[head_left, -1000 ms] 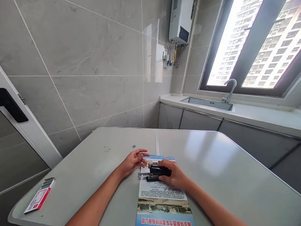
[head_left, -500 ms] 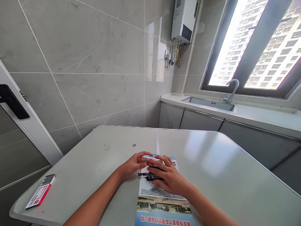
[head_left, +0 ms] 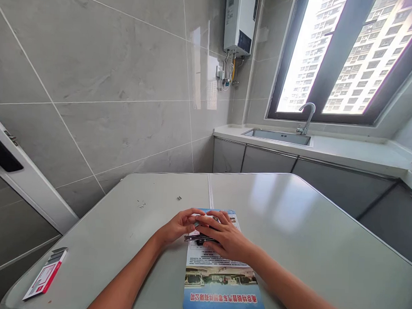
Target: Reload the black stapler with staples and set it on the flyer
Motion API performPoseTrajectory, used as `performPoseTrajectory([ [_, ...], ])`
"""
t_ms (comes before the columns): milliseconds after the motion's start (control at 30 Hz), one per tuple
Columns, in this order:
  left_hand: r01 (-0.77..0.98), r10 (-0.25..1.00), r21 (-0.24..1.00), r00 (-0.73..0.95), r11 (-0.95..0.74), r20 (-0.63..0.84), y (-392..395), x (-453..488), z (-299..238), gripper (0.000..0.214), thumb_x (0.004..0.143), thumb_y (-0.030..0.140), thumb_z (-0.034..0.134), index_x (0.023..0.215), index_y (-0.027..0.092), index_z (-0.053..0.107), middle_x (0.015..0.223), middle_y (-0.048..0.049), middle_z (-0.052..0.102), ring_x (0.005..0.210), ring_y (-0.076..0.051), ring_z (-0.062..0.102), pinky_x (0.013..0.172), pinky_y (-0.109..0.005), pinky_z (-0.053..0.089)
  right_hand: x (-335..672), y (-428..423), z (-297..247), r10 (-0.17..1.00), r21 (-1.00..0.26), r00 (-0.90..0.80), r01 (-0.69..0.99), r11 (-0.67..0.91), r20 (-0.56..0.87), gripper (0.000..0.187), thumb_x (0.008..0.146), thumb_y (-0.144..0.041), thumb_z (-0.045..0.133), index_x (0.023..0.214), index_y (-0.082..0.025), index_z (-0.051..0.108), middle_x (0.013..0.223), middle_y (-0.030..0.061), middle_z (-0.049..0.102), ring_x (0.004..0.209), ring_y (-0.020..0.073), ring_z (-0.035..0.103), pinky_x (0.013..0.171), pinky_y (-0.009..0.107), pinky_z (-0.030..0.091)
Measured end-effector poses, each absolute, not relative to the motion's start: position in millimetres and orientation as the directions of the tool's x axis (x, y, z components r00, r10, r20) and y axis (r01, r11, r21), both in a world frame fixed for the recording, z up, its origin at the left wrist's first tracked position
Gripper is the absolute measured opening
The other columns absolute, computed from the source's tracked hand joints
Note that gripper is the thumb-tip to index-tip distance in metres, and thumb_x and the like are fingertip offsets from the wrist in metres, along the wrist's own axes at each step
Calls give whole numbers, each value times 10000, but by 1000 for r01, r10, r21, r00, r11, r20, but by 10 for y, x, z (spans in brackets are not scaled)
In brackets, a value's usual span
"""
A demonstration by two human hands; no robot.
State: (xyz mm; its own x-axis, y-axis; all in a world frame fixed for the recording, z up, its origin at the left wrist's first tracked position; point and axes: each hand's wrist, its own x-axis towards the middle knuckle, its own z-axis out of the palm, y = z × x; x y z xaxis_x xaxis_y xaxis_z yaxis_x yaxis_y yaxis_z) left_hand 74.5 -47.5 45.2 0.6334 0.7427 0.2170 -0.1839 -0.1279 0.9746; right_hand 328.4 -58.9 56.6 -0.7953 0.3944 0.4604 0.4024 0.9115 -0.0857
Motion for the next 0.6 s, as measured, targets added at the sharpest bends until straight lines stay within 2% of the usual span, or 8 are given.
performPoseTrajectory([
  [333,-165,746,983,645,-74,165,-444,730,380,650,845,448,815,1396,207,570,1150,-110,735,1051,-236,681,872,-290,488,3306,-592,612,366,-80,-812,372,925,454,389,1056,-360,491,1425,-276,582,1602,8,463,1375,270,390,1127,453,364],
  [433,-186,767,978,612,-96,192,-429,730,351,727,797,529,832,1389,195,576,1114,-111,729,1075,-251,671,930,-322,489,3314,-590,592,350,-86,-806,353,932,478,399,1060,-350,480,1441,-271,565,1594,21,474,1371,273,398,1130,461,359],
  [533,-212,852,955,440,-208,283,-358,695,311,738,757,634,813,1310,189,611,1150,-124,702,1148,-273,636,1042,-381,468,3356,-543,571,396,-135,-750,387,912,529,394,1056,-358,491,1434,-282,573,1569,29,502,1347,278,419,1121,464,375],
  [600,-117,915,946,245,-301,321,-269,632,275,579,805,616,777,1172,189,644,1063,-97,689,1044,-243,646,968,-368,518,3424,-452,552,476,-184,-679,458,870,559,389,1052,-348,493,1428,-290,577,1552,39,515,1332,279,432,1113,472,390],
])
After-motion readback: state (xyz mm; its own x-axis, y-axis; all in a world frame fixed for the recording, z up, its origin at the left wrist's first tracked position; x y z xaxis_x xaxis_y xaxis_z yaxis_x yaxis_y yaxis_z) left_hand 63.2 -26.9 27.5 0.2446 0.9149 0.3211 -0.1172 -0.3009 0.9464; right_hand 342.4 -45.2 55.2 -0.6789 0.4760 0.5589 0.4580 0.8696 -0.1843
